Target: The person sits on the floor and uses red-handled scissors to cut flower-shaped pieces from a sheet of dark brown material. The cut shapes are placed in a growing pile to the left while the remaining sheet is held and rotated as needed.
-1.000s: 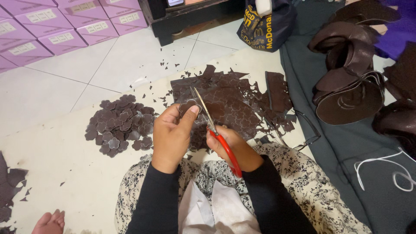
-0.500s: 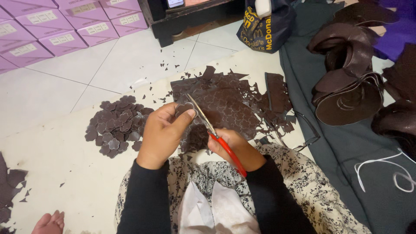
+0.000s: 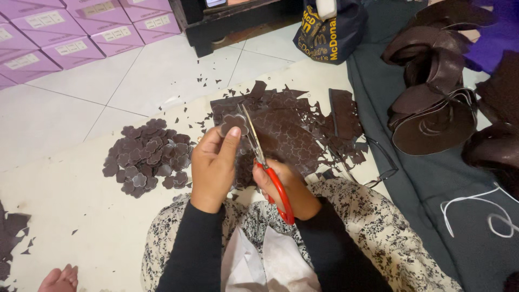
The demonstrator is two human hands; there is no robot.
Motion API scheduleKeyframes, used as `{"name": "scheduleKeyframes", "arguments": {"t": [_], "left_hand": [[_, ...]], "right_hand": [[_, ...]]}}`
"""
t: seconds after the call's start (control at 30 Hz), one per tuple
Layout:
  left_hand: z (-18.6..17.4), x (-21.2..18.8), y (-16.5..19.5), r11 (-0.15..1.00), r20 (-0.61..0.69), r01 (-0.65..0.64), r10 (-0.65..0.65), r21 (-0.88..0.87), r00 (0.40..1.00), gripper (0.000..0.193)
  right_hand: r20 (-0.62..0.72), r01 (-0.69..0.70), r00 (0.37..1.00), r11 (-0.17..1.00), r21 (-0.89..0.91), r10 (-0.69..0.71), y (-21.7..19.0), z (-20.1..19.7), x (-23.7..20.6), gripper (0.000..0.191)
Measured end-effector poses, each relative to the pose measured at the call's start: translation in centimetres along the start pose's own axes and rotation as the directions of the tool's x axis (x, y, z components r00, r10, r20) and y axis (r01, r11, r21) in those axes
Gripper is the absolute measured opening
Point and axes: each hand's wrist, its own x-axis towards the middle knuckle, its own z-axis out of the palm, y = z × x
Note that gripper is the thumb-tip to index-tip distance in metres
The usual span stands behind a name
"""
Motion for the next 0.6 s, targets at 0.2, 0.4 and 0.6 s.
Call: {"name": "scheduleKeyframes", "arguments": {"t": [0.2, 0.4, 0.6], "left_hand": [[0.1, -0.4, 1.0, 0.986, 0.008, -0.064, 0.063, 0.152, 0.998, 0.020], [0.1, -0.7, 1.6, 0.970, 0.001, -0.081, 0.082, 0.228, 0.997, 0.019], [-0.1, -0.7, 1.8, 0.969, -0.012, -0.027, 0.031, 0.245, 0.999, 0.019]], "right_hand": [[0.025, 0.067, 0.998, 0.996, -0.058, -0.065, -0.8, -0.3, -0.1, 0.040], [0.045, 0.109, 0.993, 0.991, -0.080, -0.106, -0.3, -0.7, 0.1, 0.037], [0.029, 0.132, 0.991, 0.976, -0.171, -0.129, 0.3, -1.0, 0.2, 0.042]]}}
